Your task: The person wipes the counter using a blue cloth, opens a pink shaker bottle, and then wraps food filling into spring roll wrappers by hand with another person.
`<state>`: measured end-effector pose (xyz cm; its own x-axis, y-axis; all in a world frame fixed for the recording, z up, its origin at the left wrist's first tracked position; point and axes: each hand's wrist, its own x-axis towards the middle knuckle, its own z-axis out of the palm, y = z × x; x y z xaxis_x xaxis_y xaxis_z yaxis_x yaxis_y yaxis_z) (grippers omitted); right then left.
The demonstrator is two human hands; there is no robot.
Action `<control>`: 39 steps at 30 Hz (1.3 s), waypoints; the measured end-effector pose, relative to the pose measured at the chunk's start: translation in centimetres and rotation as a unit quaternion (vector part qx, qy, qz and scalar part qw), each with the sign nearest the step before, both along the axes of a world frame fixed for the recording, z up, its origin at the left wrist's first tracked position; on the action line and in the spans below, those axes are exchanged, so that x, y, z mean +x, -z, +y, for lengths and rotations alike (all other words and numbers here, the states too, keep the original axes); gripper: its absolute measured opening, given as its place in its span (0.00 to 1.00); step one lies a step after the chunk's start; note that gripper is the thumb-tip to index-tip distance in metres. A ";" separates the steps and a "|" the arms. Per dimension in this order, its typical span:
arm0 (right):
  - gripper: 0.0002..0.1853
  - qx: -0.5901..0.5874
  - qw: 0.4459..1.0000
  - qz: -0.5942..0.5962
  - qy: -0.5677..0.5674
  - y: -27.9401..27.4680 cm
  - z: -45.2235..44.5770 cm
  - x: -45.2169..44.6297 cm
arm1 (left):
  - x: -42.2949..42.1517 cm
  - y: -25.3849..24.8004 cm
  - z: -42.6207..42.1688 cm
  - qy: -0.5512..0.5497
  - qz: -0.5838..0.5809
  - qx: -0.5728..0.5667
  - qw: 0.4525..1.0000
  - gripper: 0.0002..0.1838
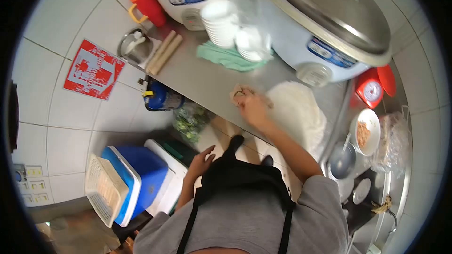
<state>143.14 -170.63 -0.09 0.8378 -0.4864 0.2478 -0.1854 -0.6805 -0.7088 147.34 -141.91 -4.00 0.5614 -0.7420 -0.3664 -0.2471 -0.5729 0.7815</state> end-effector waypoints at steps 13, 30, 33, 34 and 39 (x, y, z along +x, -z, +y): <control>0.16 -0.207 0.972 -0.015 -0.114 3.5 6.8 29.3 | 11.0 0.8 7.6 -0.131 -0.012 0.034 0.991 0.19; 0.16 0.131 0.944 -0.018 0.302 -10.8 -0.9 -7.0 | 31.0 -4.8 -7.6 -0.325 -0.340 -0.113 0.875 0.11; 0.17 0.063 0.915 -0.056 0.395 -8.5 -7.5 -17.4 | 32.4 -0.3 -5.8 -0.372 -0.343 -0.167 0.846 0.10; 0.18 0.047 0.913 -0.052 0.403 -7.4 -9.8 -18.9 | 33.4 0.6 -5.8 -0.379 -0.345 -0.206 0.833 0.10; 0.22 -0.146 0.925 0.070 0.343 3.0 -17.9 -22.5 | 37.4 -2.3 -7.6 -0.293 -0.326 -0.088 0.894 0.22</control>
